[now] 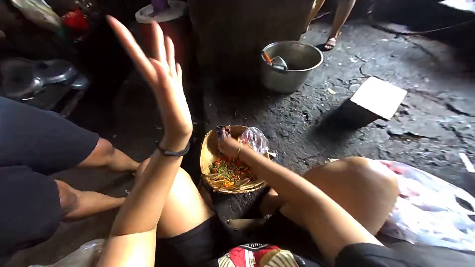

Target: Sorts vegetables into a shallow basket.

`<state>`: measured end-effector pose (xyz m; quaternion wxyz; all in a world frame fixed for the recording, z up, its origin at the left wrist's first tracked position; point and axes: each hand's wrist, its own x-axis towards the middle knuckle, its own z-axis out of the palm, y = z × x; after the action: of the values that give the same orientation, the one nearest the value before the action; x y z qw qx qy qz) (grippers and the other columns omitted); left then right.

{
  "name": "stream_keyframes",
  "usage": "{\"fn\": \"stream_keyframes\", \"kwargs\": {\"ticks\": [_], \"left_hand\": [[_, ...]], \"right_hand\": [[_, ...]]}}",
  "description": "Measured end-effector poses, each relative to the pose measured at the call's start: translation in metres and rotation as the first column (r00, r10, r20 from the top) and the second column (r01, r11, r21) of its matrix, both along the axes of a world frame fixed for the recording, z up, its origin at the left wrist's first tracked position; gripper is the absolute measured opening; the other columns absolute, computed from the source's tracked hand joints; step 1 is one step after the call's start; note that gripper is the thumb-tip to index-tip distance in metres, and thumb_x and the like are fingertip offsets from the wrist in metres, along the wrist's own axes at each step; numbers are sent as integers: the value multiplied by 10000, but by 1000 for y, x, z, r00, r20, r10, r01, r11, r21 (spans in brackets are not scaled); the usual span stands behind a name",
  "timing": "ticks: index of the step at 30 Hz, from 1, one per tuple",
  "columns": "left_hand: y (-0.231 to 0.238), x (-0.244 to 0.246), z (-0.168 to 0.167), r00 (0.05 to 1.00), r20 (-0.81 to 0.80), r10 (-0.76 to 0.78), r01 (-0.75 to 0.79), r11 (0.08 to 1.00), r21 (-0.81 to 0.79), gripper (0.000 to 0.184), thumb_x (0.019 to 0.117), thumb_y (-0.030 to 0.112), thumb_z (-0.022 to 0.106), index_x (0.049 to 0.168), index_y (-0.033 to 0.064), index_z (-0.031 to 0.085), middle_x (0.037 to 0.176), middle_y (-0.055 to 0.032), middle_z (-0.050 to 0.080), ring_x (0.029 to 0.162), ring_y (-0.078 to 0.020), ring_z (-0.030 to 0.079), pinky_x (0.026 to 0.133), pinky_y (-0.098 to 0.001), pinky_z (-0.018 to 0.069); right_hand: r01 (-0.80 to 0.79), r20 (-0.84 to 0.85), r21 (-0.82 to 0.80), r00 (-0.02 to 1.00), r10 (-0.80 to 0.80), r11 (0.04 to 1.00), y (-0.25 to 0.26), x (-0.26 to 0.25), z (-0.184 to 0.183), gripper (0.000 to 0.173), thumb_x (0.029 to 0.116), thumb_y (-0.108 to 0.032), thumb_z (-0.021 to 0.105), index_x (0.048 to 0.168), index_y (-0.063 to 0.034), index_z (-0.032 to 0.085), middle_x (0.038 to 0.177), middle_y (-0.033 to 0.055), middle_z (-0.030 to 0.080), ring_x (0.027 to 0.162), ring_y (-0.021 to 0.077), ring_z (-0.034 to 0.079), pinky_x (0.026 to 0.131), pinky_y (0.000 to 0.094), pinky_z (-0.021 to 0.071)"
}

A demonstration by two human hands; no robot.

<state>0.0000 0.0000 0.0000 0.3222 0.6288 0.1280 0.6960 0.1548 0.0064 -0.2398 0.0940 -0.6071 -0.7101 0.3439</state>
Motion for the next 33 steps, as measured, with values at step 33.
{"fn": "stream_keyframes", "kwargs": {"ticks": [33], "left_hand": [[79, 21, -135, 972, -191, -136, -1, 812, -584, 557, 1122, 345, 314, 1617, 94, 264, 1476, -113, 557, 1244, -223, 629, 983, -394, 553]], "right_hand": [[68, 390, -470, 910, 138, 880, -33, -7, -86, 339, 979, 60, 515, 1305, 111, 592, 1469, 297, 478, 1331, 486, 497, 1041, 609, 476]]}}
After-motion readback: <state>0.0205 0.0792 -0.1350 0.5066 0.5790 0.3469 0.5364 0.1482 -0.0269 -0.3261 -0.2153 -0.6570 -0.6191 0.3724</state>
